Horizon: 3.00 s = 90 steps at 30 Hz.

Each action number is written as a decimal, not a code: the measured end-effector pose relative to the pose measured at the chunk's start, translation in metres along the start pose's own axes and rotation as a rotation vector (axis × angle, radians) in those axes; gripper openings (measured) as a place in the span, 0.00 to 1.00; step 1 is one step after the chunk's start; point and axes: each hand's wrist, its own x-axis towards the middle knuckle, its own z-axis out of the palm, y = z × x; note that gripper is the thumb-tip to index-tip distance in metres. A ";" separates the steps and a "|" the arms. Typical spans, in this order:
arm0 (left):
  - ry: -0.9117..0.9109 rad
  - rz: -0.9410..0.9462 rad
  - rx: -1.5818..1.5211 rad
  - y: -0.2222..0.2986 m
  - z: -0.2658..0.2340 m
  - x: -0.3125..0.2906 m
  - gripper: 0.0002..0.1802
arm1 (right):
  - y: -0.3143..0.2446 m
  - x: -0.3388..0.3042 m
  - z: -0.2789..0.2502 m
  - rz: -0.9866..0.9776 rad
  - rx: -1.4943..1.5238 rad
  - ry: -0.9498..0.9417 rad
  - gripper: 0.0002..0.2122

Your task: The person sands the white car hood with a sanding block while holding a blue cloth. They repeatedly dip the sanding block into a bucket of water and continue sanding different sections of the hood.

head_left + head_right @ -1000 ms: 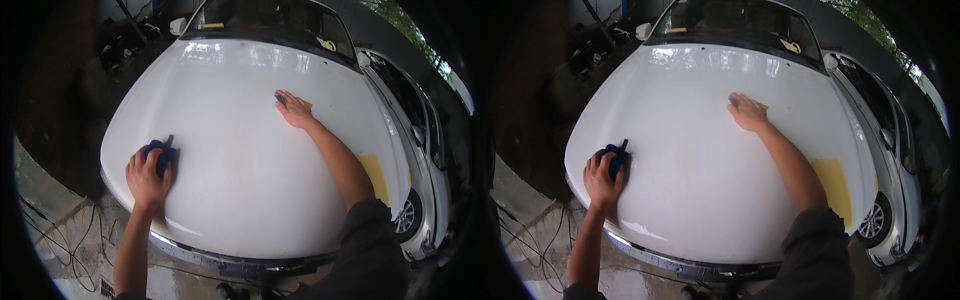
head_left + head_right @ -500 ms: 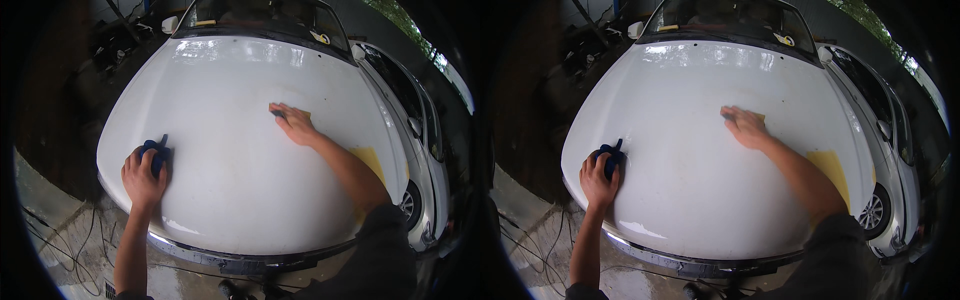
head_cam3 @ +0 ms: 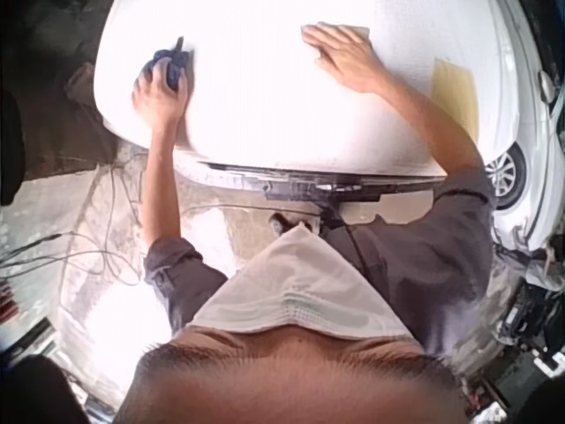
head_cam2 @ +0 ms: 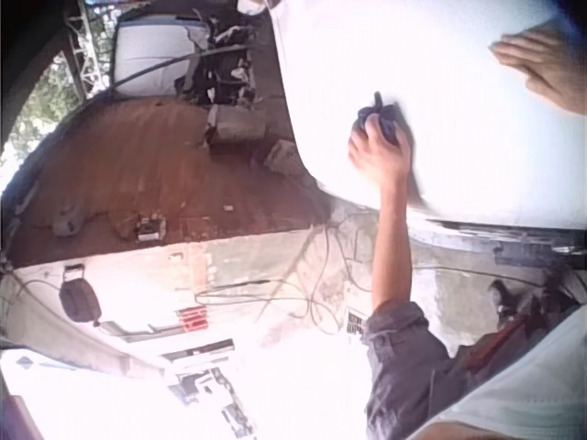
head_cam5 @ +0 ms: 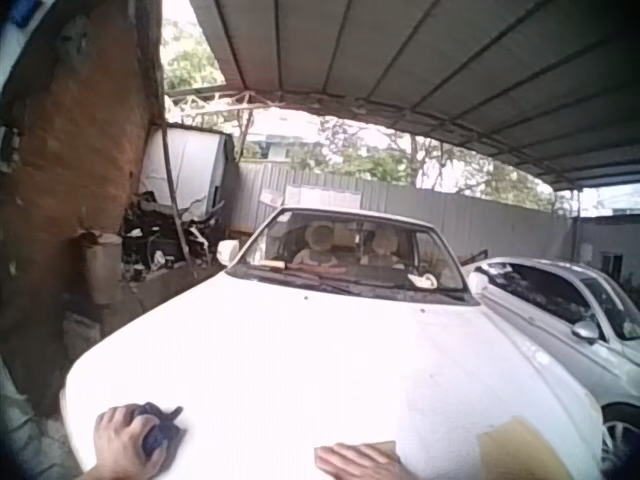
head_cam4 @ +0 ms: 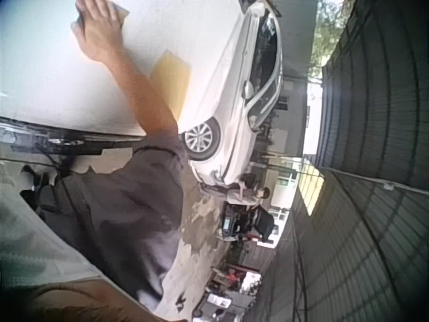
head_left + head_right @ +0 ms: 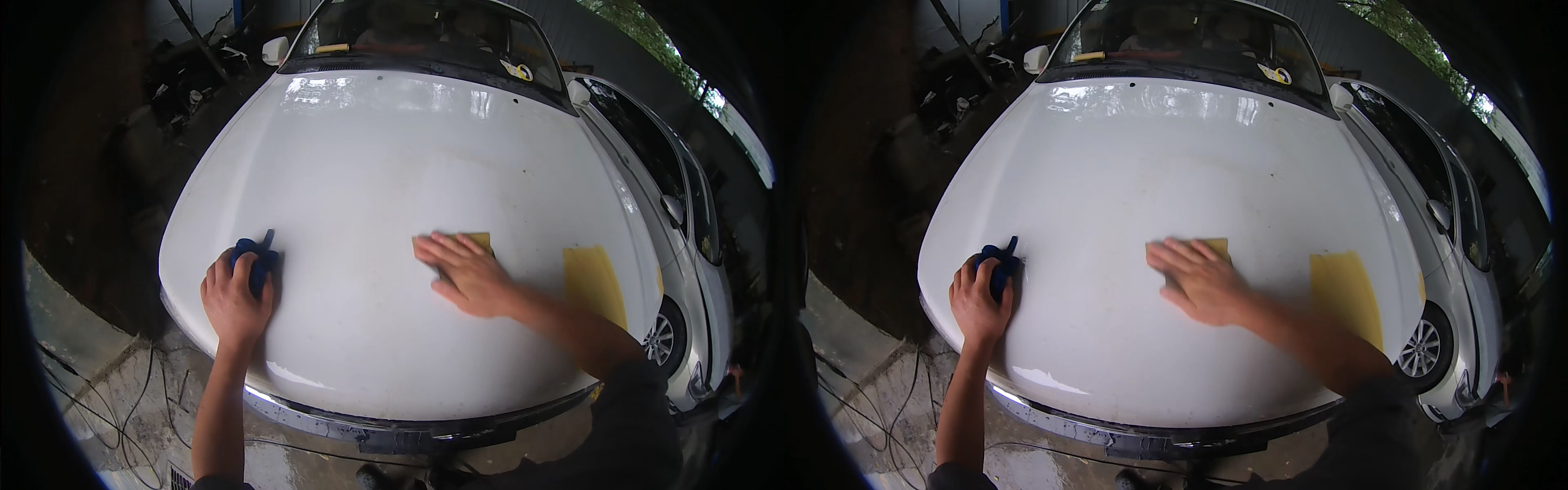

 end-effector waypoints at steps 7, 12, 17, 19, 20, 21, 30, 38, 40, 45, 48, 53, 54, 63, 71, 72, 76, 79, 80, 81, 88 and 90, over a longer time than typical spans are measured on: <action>0.021 0.021 -0.067 0.020 -0.004 0.014 0.21 | 0.140 0.141 -0.037 0.336 0.053 0.115 0.28; 0.001 0.034 -0.068 0.017 0.002 0.012 0.22 | 0.078 0.120 -0.007 0.182 0.127 0.134 0.26; 0.020 0.028 -0.003 -0.008 -0.010 -0.002 0.23 | -0.062 -0.045 -0.024 -0.159 0.148 -0.129 0.30; 0.021 0.017 0.018 -0.006 -0.008 0.000 0.23 | -0.027 -0.042 -0.024 -0.049 0.109 -0.089 0.29; 0.020 0.024 0.022 -0.007 -0.008 0.000 0.22 | -0.006 -0.030 -0.021 -0.008 0.097 -0.073 0.28; 0.030 0.027 0.021 -0.007 -0.007 0.001 0.22 | 0.029 -0.008 -0.020 0.080 0.132 -0.024 0.28; 0.008 0.047 -0.005 0.003 0.007 0.005 0.22 | 0.073 0.015 -0.017 0.268 0.259 0.055 0.25; 0.018 0.014 0.019 -0.001 -0.001 0.002 0.22 | 0.088 -0.045 -0.018 0.174 0.215 0.105 0.24; 0.030 0.027 -0.053 0.018 0.002 0.011 0.22 | 0.173 -0.007 -0.039 0.333 0.152 0.156 0.23; 0.031 0.062 -0.032 0.018 0.010 0.009 0.23 | 0.150 0.001 -0.025 0.381 0.136 0.140 0.23; 0.025 0.059 0.051 -0.003 0.007 0.000 0.24 | 0.024 -0.087 -0.002 0.140 0.177 0.043 0.27; 0.027 0.033 0.114 -0.011 -0.011 -0.002 0.21 | 0.031 -0.125 -0.026 0.136 0.204 -0.012 0.28; 0.015 0.028 0.079 -0.004 -0.006 0.002 0.21 | 0.076 -0.106 -0.022 0.187 0.196 0.105 0.26; -0.037 0.071 0.079 -0.006 0.009 0.006 0.27 | 0.054 -0.083 -0.001 0.284 0.121 0.130 0.28; -0.145 0.017 -0.058 0.060 0.005 0.031 0.15 | 0.031 -0.129 -0.026 0.258 0.171 0.095 0.24; -0.148 0.099 -0.139 0.106 0.007 0.029 0.15 | 0.062 -0.110 -0.044 0.364 0.209 0.131 0.23; -0.242 0.355 -0.469 0.267 -0.029 0.020 0.16 | 0.028 -0.111 -0.023 0.377 0.163 0.197 0.27; -0.282 0.434 -0.569 0.311 -0.055 0.017 0.16 | -0.073 -0.171 -0.001 0.133 0.121 0.165 0.29; -0.286 0.479 -0.585 0.330 -0.063 0.015 0.16 | -0.078 -0.188 -0.003 0.124 0.119 0.135 0.28; -0.313 0.532 -0.605 0.349 -0.067 0.015 0.16 | -0.067 -0.189 -0.009 0.138 0.071 0.147 0.27; -0.404 0.698 -0.667 0.427 -0.093 -0.003 0.17 | 0.012 -0.173 0.040 0.466 0.660 0.322 0.11; -0.438 0.641 -0.600 0.383 -0.081 -0.006 0.18 | -0.083 -0.176 0.006 0.186 0.089 0.448 0.15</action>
